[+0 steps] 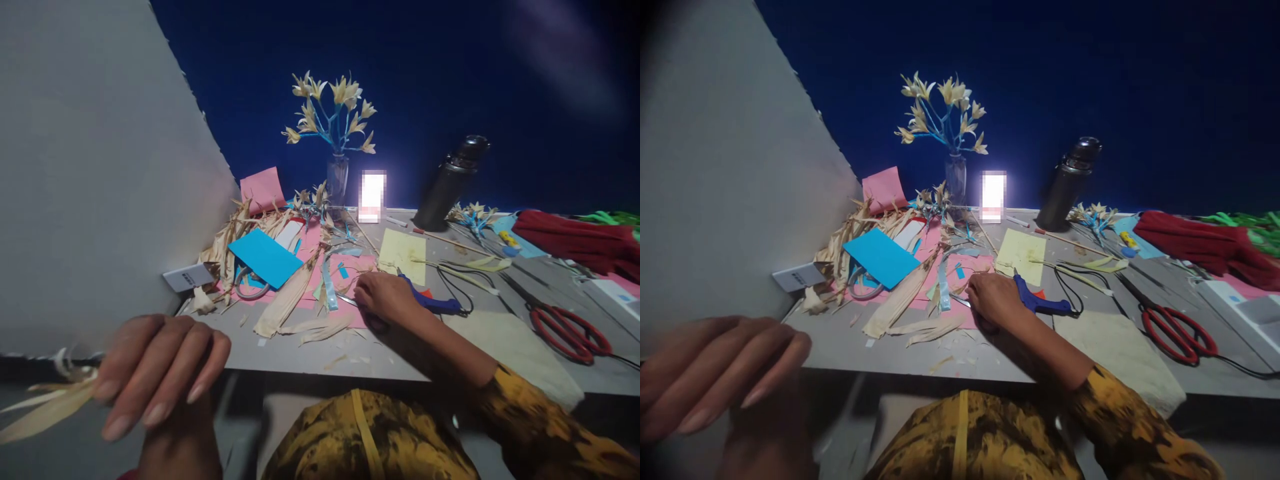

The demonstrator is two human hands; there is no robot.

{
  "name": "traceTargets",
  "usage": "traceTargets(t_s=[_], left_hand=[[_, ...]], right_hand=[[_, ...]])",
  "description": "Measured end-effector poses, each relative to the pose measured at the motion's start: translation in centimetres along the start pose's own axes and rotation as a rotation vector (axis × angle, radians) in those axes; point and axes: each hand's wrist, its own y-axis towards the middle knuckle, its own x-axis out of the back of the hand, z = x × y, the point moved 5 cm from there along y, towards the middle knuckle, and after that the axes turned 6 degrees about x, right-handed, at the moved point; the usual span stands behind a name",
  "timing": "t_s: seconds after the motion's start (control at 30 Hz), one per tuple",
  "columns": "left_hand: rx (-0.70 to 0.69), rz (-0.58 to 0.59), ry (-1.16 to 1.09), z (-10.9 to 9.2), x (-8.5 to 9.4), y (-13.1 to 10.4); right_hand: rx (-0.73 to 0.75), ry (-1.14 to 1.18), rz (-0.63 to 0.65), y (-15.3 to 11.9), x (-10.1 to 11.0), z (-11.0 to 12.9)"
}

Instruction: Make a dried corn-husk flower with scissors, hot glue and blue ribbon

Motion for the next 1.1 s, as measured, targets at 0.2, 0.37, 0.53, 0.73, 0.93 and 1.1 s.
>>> traceTargets(t_s=[0.2, 0.37, 0.53, 0.73, 0.93, 1.1], left_hand=[[0.045, 0.032, 0.068, 2.1, -6.6, 2.1], [0.265, -0.376, 0.618, 4.7, -5.5, 1.0], [0.325, -0.462, 0.612, 5.4, -4.0, 1.3], [0.464, -0.529, 0.390, 8.3, -4.0, 1.7], [0.600, -0.517, 0.144, 12.2, -3.6, 3.0], [0.588, -0.559, 0.039, 14.1, -3.4, 4.3]], right_hand=[[0.027, -0.032, -0.013, 2.1, 0.2, 1.9], [0.072, -0.005, 0.048, 0.9, -0.4, 2.0], [0.052, -0.015, 0.092, -1.6, -1.3, 0.3], [-0.011, 0.022, 0.096, -3.6, -1.7, -0.4], [-0.061, 0.044, 0.086, -4.4, -1.8, -0.7], [-0.066, 0.062, 0.094, -5.1, -2.5, -1.6]])
